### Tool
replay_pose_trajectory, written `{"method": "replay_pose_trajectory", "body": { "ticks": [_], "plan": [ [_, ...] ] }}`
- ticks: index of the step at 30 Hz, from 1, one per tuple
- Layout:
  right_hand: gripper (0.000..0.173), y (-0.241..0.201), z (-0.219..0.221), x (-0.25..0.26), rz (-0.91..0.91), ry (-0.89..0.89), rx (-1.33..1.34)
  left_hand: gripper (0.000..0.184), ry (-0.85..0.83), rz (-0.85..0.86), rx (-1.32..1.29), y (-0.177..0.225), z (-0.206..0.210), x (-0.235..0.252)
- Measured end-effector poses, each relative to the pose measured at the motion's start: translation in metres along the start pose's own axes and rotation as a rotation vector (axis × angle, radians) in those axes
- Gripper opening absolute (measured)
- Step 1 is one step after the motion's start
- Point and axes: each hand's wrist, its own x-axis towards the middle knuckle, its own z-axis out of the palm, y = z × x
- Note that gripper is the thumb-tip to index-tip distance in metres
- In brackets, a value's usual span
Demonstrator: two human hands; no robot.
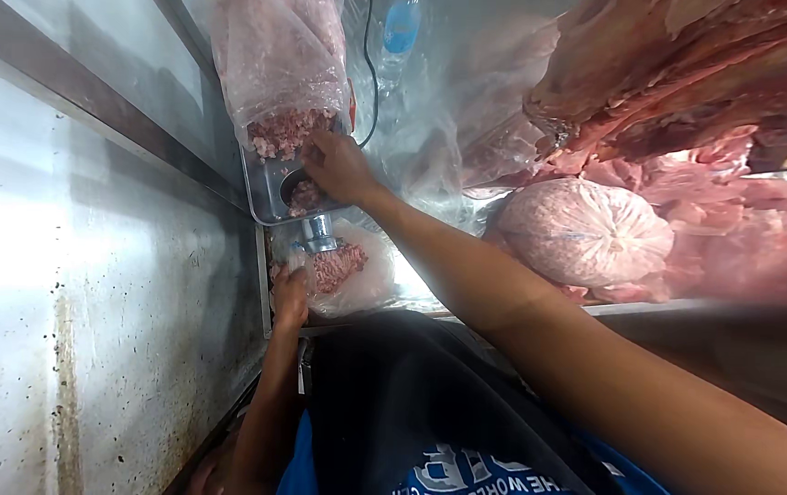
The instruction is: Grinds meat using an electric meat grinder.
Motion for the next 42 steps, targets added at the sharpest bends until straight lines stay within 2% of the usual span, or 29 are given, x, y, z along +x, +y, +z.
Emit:
{"method": "replay_pose_trajectory", "body": {
  "ticks": [42],
  "plan": [
    [0.016,0.0,0.0011,-0.0003,-0.023,0.017,-0.011,0.021,0.011,-0.013,0.034,-0.0054,-0.003,0.0018]
  ]
}}
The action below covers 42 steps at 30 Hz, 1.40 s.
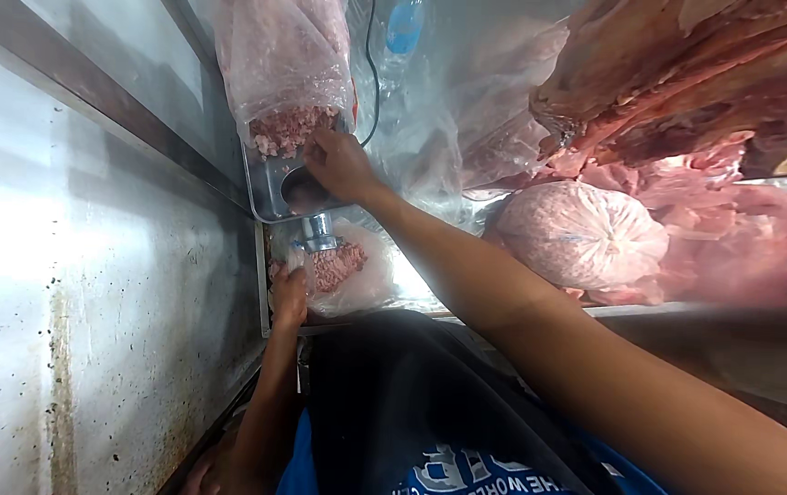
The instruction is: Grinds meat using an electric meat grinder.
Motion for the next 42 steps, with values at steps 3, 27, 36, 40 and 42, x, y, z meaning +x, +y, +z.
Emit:
{"method": "replay_pose_trajectory", "body": {
  "ticks": [3,27,36,40,42],
  "plan": [
    [0.016,0.001,0.0,0.001,-0.005,-0.003,0.003,0.022,0.001,-0.003,0.002,0.0,0.0,0.0],
    [0.069,-0.005,0.01,0.012,-0.1,-0.596,-0.246,0.031,0.002,-0.005,0.005,-0.005,-0.005,0.005],
    [0.042,-0.04,-0.009,0.019,0.163,-0.895,-0.53,0.03,-0.02,-0.025,0.041,-0.002,-0.005,0.013],
    [0.042,-0.03,-0.005,0.027,0.124,-0.823,-0.282,0.029,-0.027,-0.027,0.023,0.004,-0.002,0.016],
    [0.041,-0.024,-0.003,0.031,0.168,-0.754,-0.245,0.029,-0.023,-0.032,0.017,0.005,-0.003,0.016]
  ]
}}
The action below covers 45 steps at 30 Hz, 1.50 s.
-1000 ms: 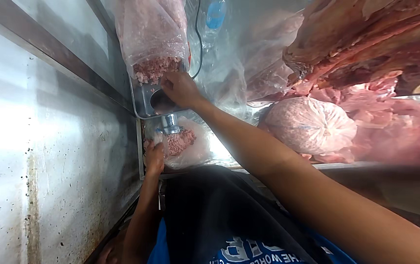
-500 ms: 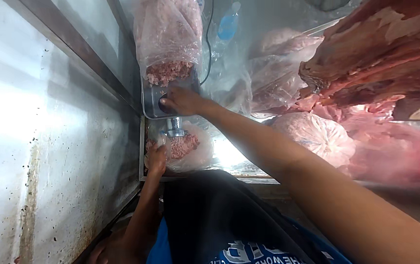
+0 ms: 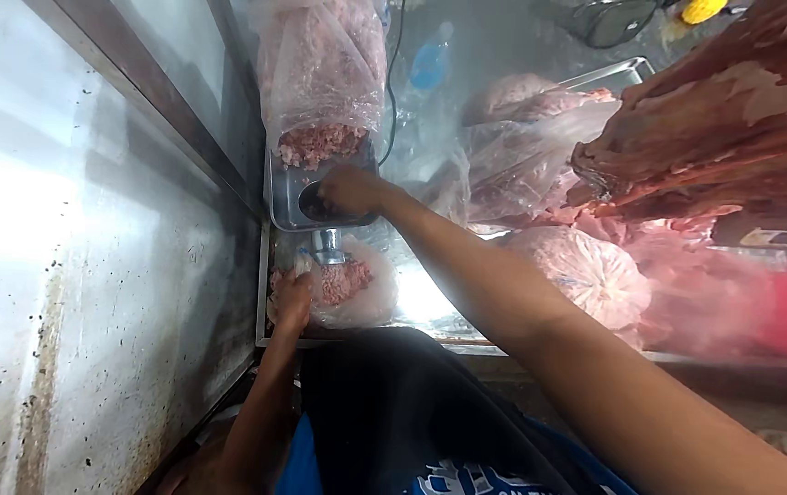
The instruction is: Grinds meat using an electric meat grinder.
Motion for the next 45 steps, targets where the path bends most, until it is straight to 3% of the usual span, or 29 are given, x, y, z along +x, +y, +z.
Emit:
{"method": "replay_pose_trajectory", "body": {
  "ticks": [4,9,12,18,26,31,37,42,45],
  "plan": [
    [0.033,0.001,-0.002,0.003,0.035,0.087,0.025,0.032,-0.007,0.013,-0.003,-0.007,-0.004,-0.001],
    [0.031,0.0,-0.005,0.027,-0.096,0.249,-0.103,0.03,0.002,0.005,0.042,-0.009,-0.007,-0.002],
    [0.038,0.0,0.004,0.039,-0.143,0.177,-0.265,0.031,0.007,0.0,0.067,-0.002,-0.005,-0.003],
    [0.024,-0.007,0.013,0.009,-0.127,0.144,-0.324,0.029,0.006,0.013,0.026,0.0,-0.006,-0.006],
    [0.039,-0.016,-0.04,-0.003,-0.15,0.522,-0.265,0.03,-0.026,0.043,0.036,0.015,0.0,-0.01],
    [0.035,-0.009,-0.057,0.012,0.095,0.395,-0.395,0.031,-0.016,0.041,0.017,0.01,-0.005,-0.006],
    [0.041,-0.023,-0.057,0.022,0.247,0.219,-0.366,0.032,-0.019,0.031,0.138,0.001,-0.017,-0.012],
    [0.045,-0.026,-0.069,0.035,0.238,0.06,-0.314,0.031,-0.011,0.082,0.033,0.003,-0.016,-0.014],
    [0.049,-0.026,-0.063,0.033,0.23,0.055,-0.338,0.031,-0.006,0.086,0.014,0.0,-0.015,-0.016]
  ]
}}
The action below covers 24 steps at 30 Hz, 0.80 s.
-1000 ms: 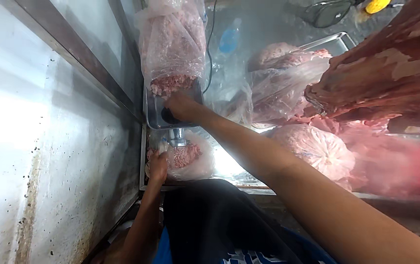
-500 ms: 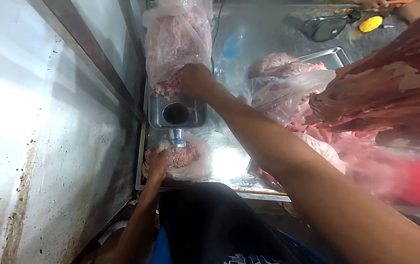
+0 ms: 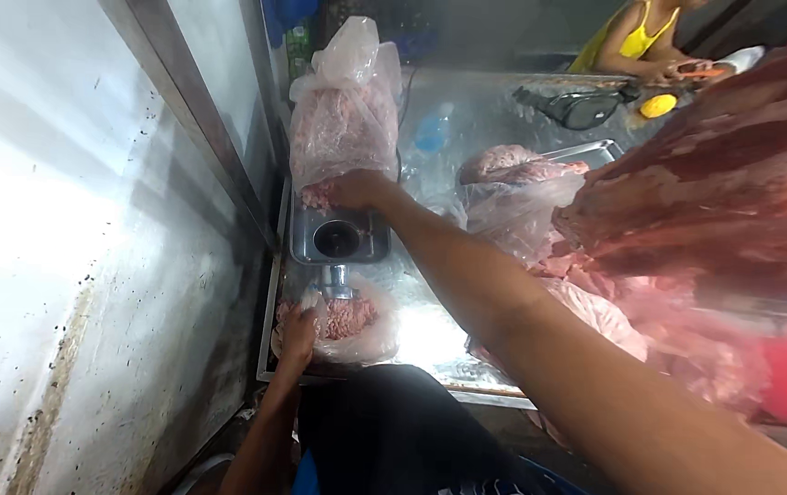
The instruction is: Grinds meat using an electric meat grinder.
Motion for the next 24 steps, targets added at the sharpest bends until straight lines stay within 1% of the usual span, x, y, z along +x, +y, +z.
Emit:
{"method": "replay_pose_trajectory", "body": {
  "ticks": [3,5,7,10,12,15,18,21,24],
  "plan": [
    [0.049,-0.001,0.014,-0.012,-0.036,0.002,-0.011,0.03,0.0,0.0,0.002,-0.005,0.0,-0.005],
    [0.044,0.0,0.033,-0.021,-0.061,0.031,0.043,0.031,-0.008,-0.011,0.011,-0.012,0.001,-0.009],
    [0.039,-0.01,0.047,-0.04,-0.062,0.072,0.128,0.031,-0.006,-0.025,0.039,-0.015,0.002,-0.011],
    [0.032,-0.028,0.064,-0.065,-0.062,0.17,0.297,0.034,-0.008,-0.036,0.056,-0.014,0.005,-0.013],
    [0.029,-0.031,0.076,-0.071,-0.115,0.283,0.372,0.036,-0.006,-0.034,0.063,-0.01,0.006,-0.012],
    [0.029,-0.023,0.085,-0.081,-0.245,0.397,0.451,0.035,0.005,-0.023,0.078,-0.002,0.008,-0.011],
    [0.029,-0.001,0.099,-0.081,-0.309,0.443,0.483,0.031,-0.001,0.008,0.058,-0.001,0.01,-0.01],
    [0.026,0.016,0.114,-0.076,-0.289,0.504,0.455,0.031,-0.001,-0.002,0.061,-0.001,0.014,-0.009],
    [0.027,0.017,0.116,-0.074,-0.233,0.519,0.487,0.031,0.013,-0.023,0.096,-0.002,0.02,-0.01]
  ]
}}
